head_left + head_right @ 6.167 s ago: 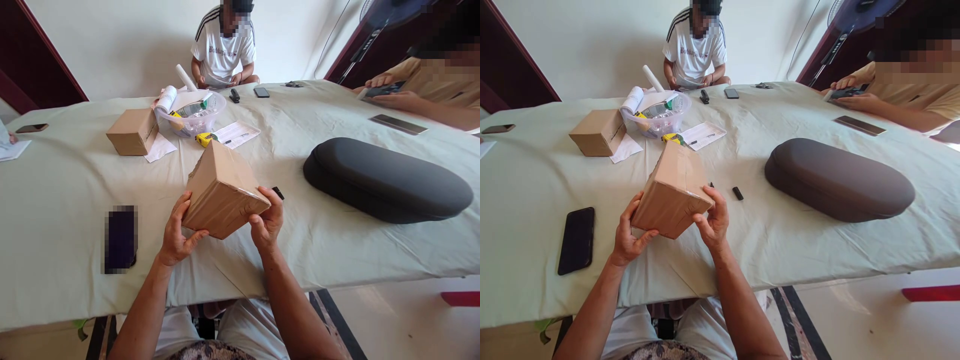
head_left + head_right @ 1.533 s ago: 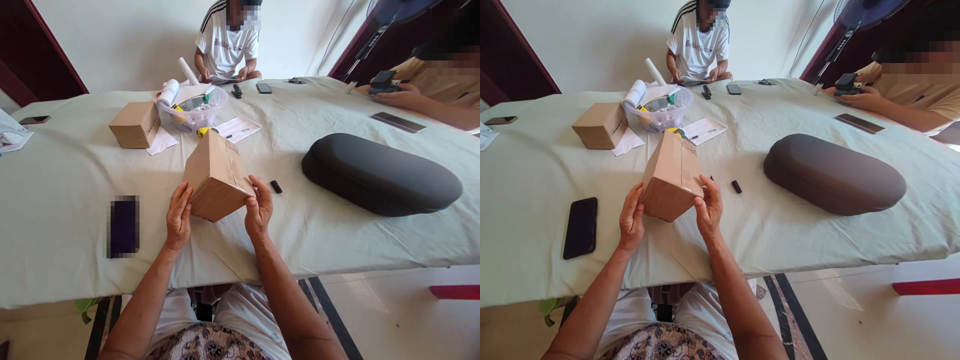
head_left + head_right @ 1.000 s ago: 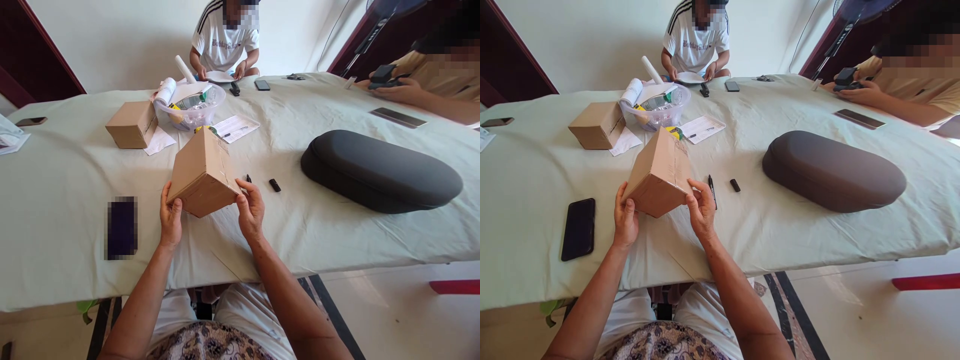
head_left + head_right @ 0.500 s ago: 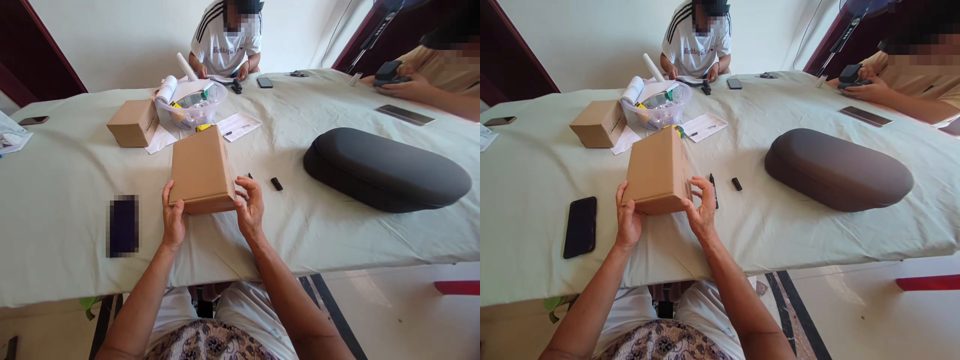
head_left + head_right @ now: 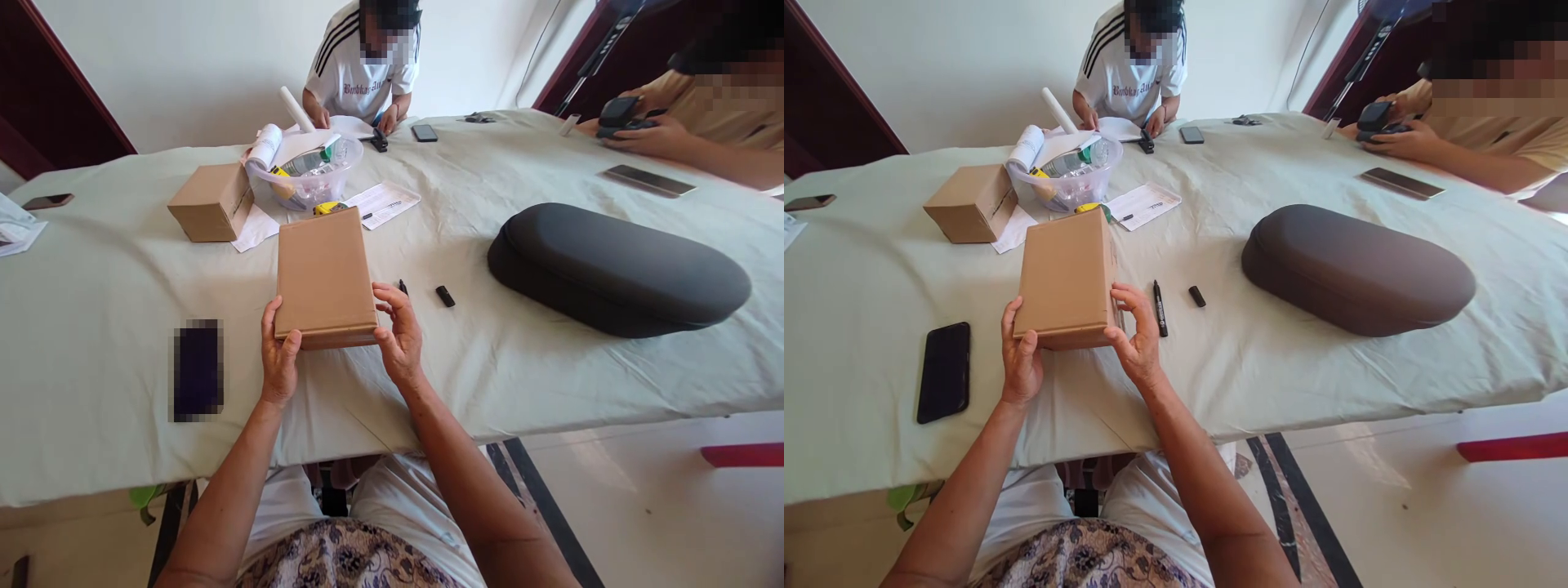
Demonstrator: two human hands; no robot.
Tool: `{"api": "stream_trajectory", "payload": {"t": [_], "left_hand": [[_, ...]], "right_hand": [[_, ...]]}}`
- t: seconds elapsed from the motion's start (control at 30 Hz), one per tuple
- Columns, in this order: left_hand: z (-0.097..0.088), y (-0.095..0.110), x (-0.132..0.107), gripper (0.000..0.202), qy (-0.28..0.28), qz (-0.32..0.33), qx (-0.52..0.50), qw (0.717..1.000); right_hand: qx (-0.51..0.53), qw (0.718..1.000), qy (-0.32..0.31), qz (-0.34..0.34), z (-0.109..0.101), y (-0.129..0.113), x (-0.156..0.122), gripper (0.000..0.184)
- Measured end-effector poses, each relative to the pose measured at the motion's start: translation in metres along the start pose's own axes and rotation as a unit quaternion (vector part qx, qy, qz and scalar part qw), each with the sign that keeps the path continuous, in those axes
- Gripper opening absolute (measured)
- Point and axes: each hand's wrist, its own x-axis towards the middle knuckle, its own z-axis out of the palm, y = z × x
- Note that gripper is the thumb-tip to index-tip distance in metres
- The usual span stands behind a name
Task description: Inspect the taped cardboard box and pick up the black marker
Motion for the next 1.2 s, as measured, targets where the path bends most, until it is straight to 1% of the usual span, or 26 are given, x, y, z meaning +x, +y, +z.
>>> {"api": "stream_trajectory", "payload": {"t": [0.17, 0.33, 0.43, 0.57, 0.63, 0.73, 0.83, 0.93, 1.0, 1.07, 1.13, 1.2], "left_hand": [[-0.002, 0.000, 0.003, 0.063, 0.012, -0.001, -0.002, 1.000], [0.000, 0.005, 0.008, 0.064, 0.036, -0.035, -0.077, 0.996], [0.000, 0.008, 0.011, 0.061, 0.044, -0.060, -0.122, 0.990], [0.000, 0.012, 0.013, 0.063, 0.056, -0.096, -0.169, 0.979], [-0.001, 0.013, 0.013, 0.065, 0.057, -0.102, -0.170, 0.979], [0.000, 0.011, 0.012, 0.069, 0.041, -0.099, -0.151, 0.983], [0.001, 0.009, 0.011, 0.078, 0.029, -0.100, -0.132, 0.986], [0.004, 0.009, 0.009, 0.085, 0.025, -0.108, -0.141, 0.984], [0.007, 0.009, 0.008, 0.088, 0.021, -0.118, -0.158, 0.980], [0.010, 0.009, 0.006, 0.091, 0.018, -0.124, -0.170, 0.977], [0.014, 0.008, 0.004, 0.096, 0.015, -0.116, -0.174, 0.978], [0.016, 0.006, 0.002, 0.102, 0.014, -0.102, -0.170, 0.980]], "right_hand": [[-0.022, 1.000, 0.000, 0.014, 0.002, -0.003, 0.001, 0.050], [-0.069, 0.998, 0.002, 0.016, 0.001, -0.006, 0.003, 0.039], [-0.069, 0.997, 0.002, 0.030, 0.000, -0.005, 0.004, 0.036], [-0.050, 0.998, 0.017, 0.047, 0.001, -0.002, 0.003, 0.035], [-0.026, 0.998, 0.018, 0.059, 0.002, 0.000, 0.003, 0.036], [0.023, 0.997, 0.022, 0.075, 0.003, 0.000, 0.002, 0.036], [0.058, 0.996, 0.039, 0.062, 0.002, 0.001, 0.000, 0.032], [0.052, 0.996, 0.046, 0.048, 0.003, 0.003, -0.002, 0.031], [0.045, 0.997, 0.032, 0.049, 0.006, 0.003, -0.004, 0.040], [0.046, 0.998, 0.014, 0.051, 0.011, 0.004, -0.006, 0.059], [0.047, 0.998, -0.008, 0.049, 0.018, 0.005, -0.008, 0.079], [0.040, 0.997, -0.042, 0.054, 0.025, 0.007, -0.011, 0.089]]}}
